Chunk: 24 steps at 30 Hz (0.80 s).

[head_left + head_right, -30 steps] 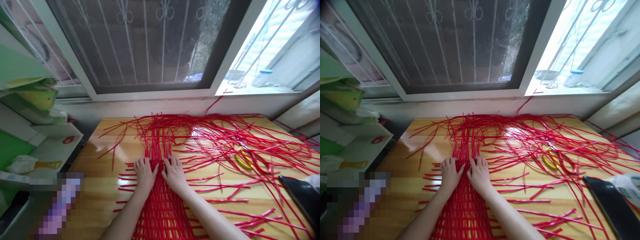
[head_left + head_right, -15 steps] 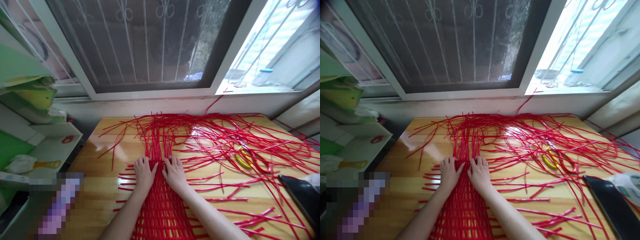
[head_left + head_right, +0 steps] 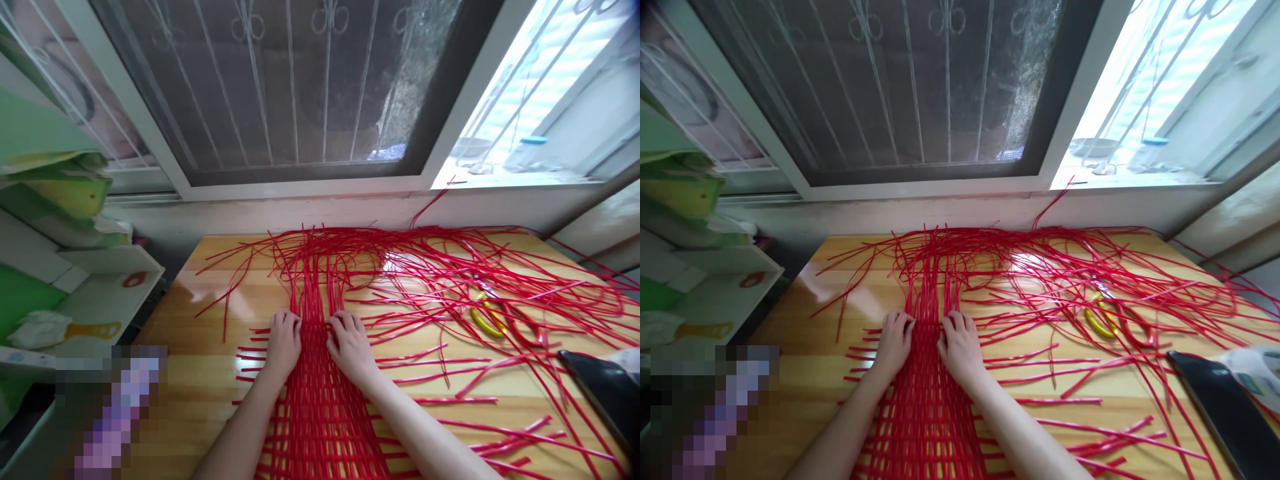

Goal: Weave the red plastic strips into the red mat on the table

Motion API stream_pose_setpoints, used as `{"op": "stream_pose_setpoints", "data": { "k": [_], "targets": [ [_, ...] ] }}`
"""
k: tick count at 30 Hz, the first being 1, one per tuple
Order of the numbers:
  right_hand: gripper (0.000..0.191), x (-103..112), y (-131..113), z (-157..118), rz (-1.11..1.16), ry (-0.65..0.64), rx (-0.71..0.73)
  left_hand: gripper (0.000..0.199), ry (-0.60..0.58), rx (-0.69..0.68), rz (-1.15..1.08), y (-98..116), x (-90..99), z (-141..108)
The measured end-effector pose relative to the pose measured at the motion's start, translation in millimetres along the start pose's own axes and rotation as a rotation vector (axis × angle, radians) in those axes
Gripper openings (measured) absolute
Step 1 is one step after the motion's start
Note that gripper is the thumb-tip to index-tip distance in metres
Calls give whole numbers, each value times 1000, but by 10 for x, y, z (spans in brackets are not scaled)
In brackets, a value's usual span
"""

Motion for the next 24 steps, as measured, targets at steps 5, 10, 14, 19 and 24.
{"op": "stream_pose_setpoints", "data": {
  "k": [5,10,14,19,24],
  "targets": [
    [28,-14,-3,-15,15,-14,-10,35,48,-43,31,47,12,-50],
    [27,-14,-5,-16,12,-10,-14,32,53,-67,138,100,10,-71],
    [29,-8,2,-15,32,-5,-23,37,67,-107,142,133,29,-59],
    [32,6,5,-17,35,6,-14,58,-13,-126,230,114,-72,-92],
    [30,7,-1,-18,48,12,-6,59,-60,-162,338,96,-151,-116]
  ]
}}
Point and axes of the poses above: each hand's wrist, its own z-axis towards the middle knuckle, its own x-axis out of the back of the hand, y = z × x, the point moved 7 cm from there along z, towards the middle knuckle, and after that the axes turned 14 degrees about y, right-handed, at the moved point
